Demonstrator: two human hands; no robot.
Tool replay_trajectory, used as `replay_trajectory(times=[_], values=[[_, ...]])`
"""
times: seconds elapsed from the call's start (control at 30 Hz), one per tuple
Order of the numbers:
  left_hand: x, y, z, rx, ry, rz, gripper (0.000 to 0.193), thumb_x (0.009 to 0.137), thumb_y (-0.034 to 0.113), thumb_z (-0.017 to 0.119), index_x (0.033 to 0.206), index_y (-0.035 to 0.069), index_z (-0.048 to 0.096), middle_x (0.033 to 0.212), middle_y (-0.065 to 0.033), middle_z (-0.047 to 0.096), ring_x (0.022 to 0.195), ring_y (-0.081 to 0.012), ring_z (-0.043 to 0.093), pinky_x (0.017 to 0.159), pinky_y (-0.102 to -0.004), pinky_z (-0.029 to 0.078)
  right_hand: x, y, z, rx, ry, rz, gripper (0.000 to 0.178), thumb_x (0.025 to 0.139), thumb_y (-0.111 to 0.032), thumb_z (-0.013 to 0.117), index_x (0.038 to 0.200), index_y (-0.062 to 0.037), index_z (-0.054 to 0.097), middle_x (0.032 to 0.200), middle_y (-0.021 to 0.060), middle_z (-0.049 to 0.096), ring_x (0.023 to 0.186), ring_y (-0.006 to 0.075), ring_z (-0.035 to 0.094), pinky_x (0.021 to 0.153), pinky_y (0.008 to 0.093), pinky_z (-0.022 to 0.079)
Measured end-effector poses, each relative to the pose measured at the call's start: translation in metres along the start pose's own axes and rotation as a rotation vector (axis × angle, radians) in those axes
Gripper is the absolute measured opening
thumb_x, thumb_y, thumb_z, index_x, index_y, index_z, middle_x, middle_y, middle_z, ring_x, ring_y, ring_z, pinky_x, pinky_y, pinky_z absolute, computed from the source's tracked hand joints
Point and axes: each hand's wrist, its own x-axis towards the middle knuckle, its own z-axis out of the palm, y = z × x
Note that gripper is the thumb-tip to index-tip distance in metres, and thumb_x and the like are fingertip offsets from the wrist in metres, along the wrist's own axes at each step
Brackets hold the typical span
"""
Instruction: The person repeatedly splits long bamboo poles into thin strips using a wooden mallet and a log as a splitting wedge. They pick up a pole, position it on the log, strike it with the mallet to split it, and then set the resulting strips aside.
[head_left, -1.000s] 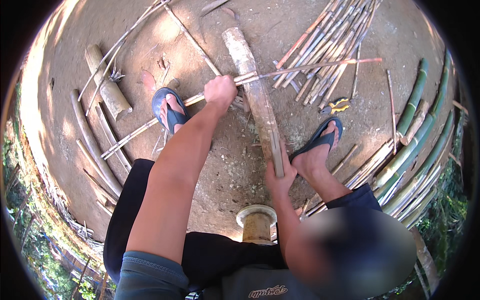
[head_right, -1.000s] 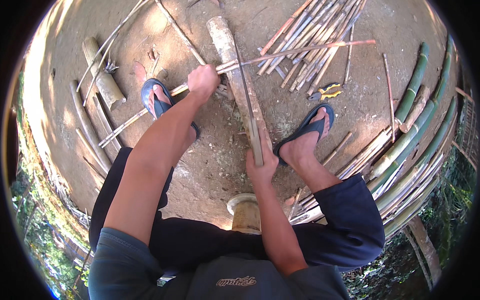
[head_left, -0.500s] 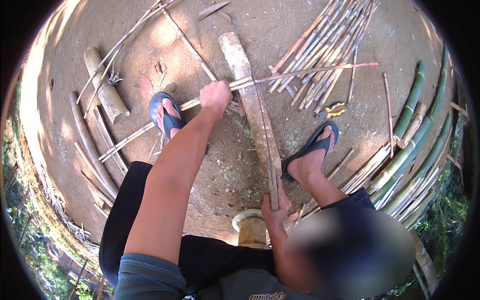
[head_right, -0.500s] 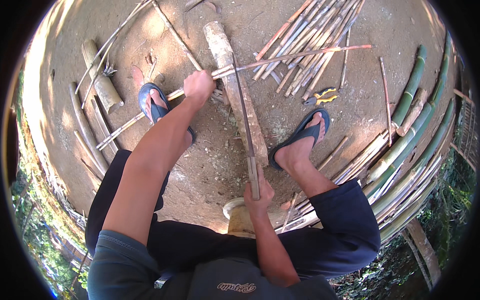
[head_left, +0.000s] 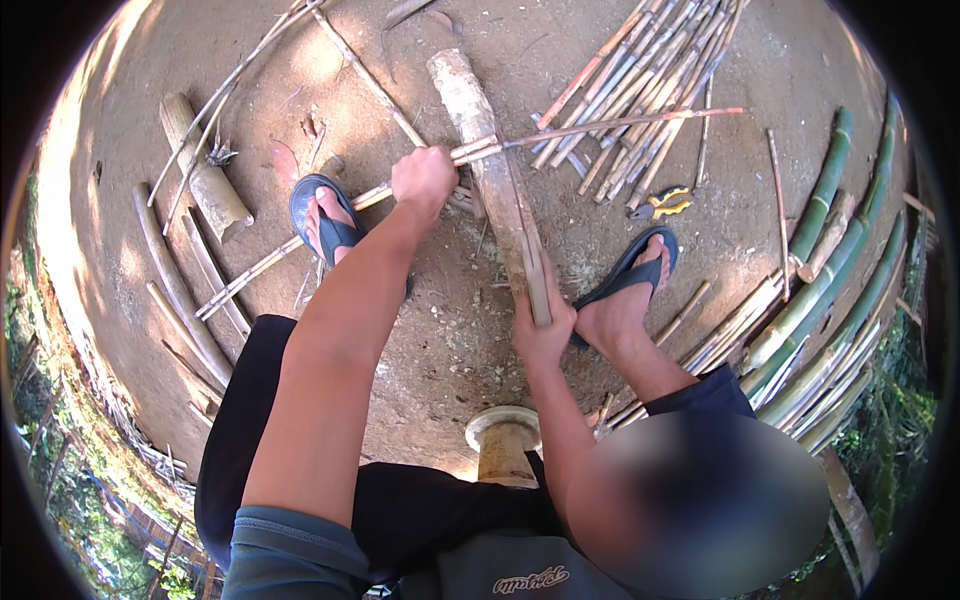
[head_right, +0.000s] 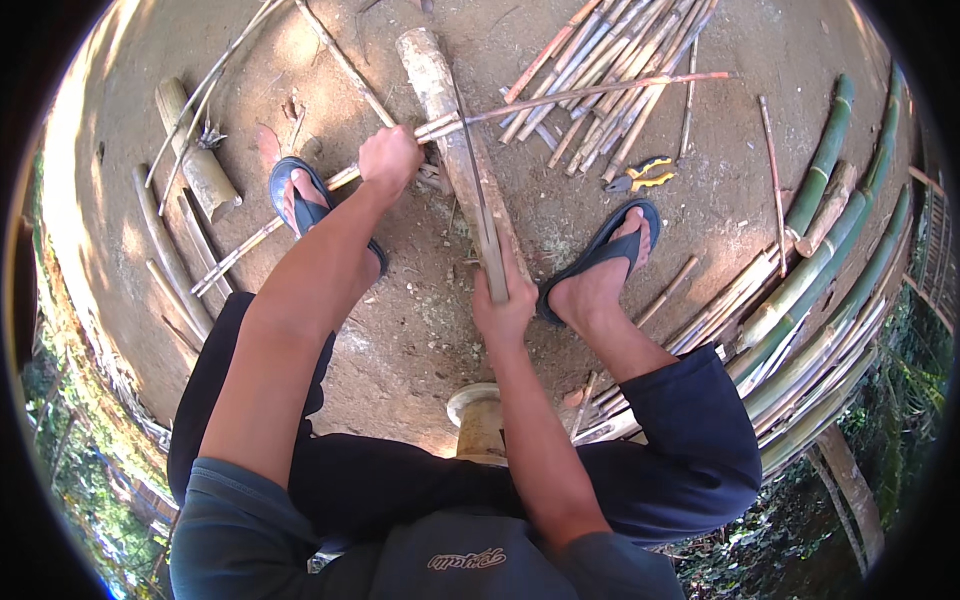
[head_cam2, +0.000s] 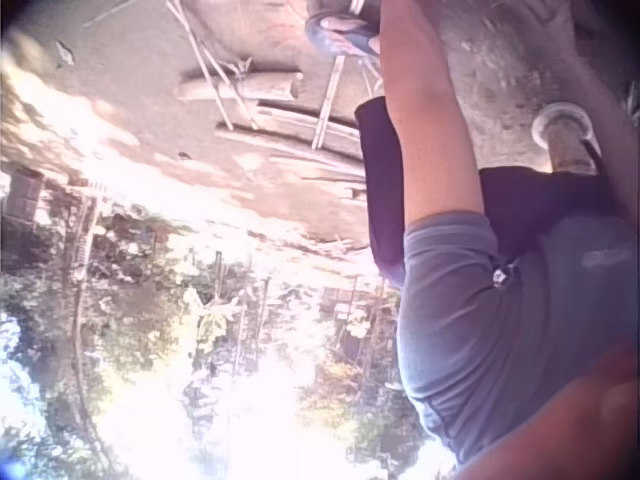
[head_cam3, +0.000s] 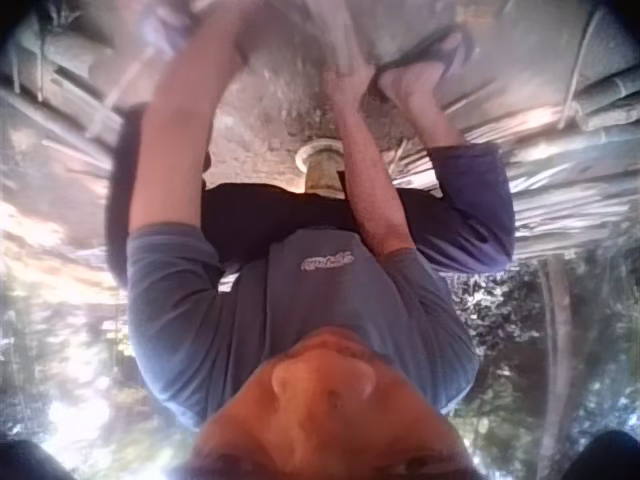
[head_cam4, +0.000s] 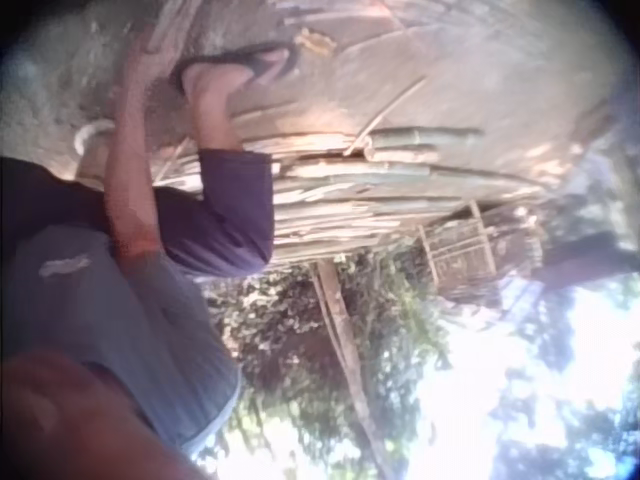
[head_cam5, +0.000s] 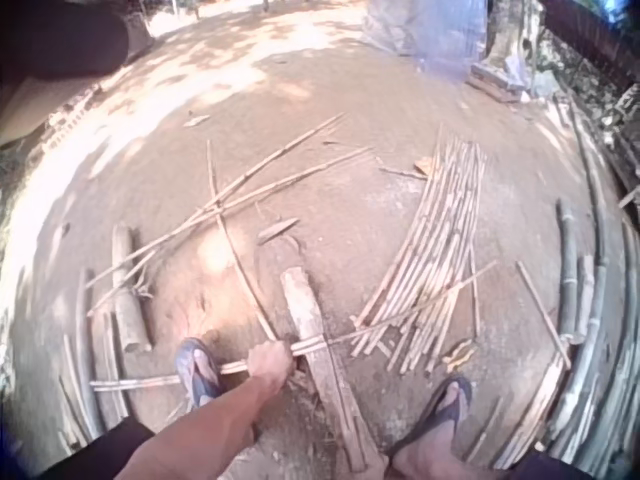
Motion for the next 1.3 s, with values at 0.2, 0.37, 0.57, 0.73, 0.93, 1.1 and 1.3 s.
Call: replay_trajectory(times=[0.2,0.37,0.57,0.73,0.93,1.1,1.3], values=[[0.006,-0.004,0.003,0.004,0.02,-0.021,0.022,0.084,0.02,0.057,0.092,0.007,0.073,0.091,-0.0205,0.071,0.085,-0.0371,0.07,0.077,-0.0464,0.056,-0.057,0.032,-0.016,-0.035,0.072,-0.055,0.064,0.074,0.006,0.06,0.137,-0.0002,0.053,0.095,0.0228,0.069,0.066,0.0293,0.068,0.064,0.0337,0.053],[0.003,-0.001,-0.001,0.022,0.03,-0.011,0.022,0.084,0.021,0.057,0.092,0.009,0.073,0.089,-0.0198,0.071,0.085,-0.0373,0.07,0.077,-0.0464,0.056,-0.054,0.013,-0.024,-0.139,0.304,-0.249,0.06,0.075,0.006,0.062,0.134,0.0096,0.051,0.105,0.0229,0.07,0.074,0.0284,0.07,0.069,0.0331,0.055],[0.004,-0.004,0.0,0.042,0.015,-0.033,0.022,0.084,0.022,0.057,0.094,0.01,0.073,0.089,-0.0199,0.071,0.085,-0.038,0.07,0.078,-0.0459,0.056,0.084,-0.044,-0.05,-0.196,0.288,-0.117,0.053,0.086,-0.004,0.061,0.138,-0.0018,0.052,0.097,0.0242,0.07,0.075,0.0193,0.069,0.068,0.0327,0.053],[0.005,0.004,0.0,0.032,0.019,-0.022,0.021,0.083,0.023,0.06,0.092,0.009,0.073,0.089,-0.0203,0.071,0.085,-0.0378,0.07,0.078,-0.0464,0.056,0.162,-0.027,-0.066,-0.234,0.634,-0.134,0.053,0.089,-0.013,0.062,0.141,-0.008,0.051,0.088,0.022,0.071,0.072,0.0323,0.068,0.067,0.0404,0.052],[0.005,0.002,-0.004,0.038,0.02,-0.026,0.02,0.082,0.023,0.063,0.092,0.008,0.072,0.087,-0.0201,0.071,0.083,-0.038,0.07,0.076,-0.0468,0.056,0.209,0.039,-0.158,-0.784,0.665,0.417,0.068,0.087,-0.022,0.066,0.148,-0.01,0.038,0.096,0.0251,0.07,0.084,0.0417,0.068,0.074,0.0475,0.053],[0.007,-0.001,0.002,0.057,0.024,-0.009,0.021,0.084,0.025,0.062,0.092,0.008,0.071,0.087,-0.0205,0.071,0.082,-0.0382,0.07,0.075,-0.047,0.056,0.208,0.108,-0.204,-1.111,0.311,0.292,0.08,0.08,-0.016,0.071,0.149,-0.0074,0.033,0.124,0.0253,0.055,0.112,0.0395,0.058,0.095,0.0468,0.045],[0.004,0.0,-0.003,0.082,0.066,-0.016,0.019,0.084,0.021,0.058,0.091,0.008,0.072,0.086,-0.0206,0.071,0.082,-0.038,0.07,0.075,-0.0467,0.056,0.25,0.072,-0.165,-0.935,0.115,-0.087,0.057,0.079,-0.005,0.062,0.133,-0.0211,0.055,0.116,0.013,0.05,0.109,0.032,0.054,0.091,0.0449,0.05]])
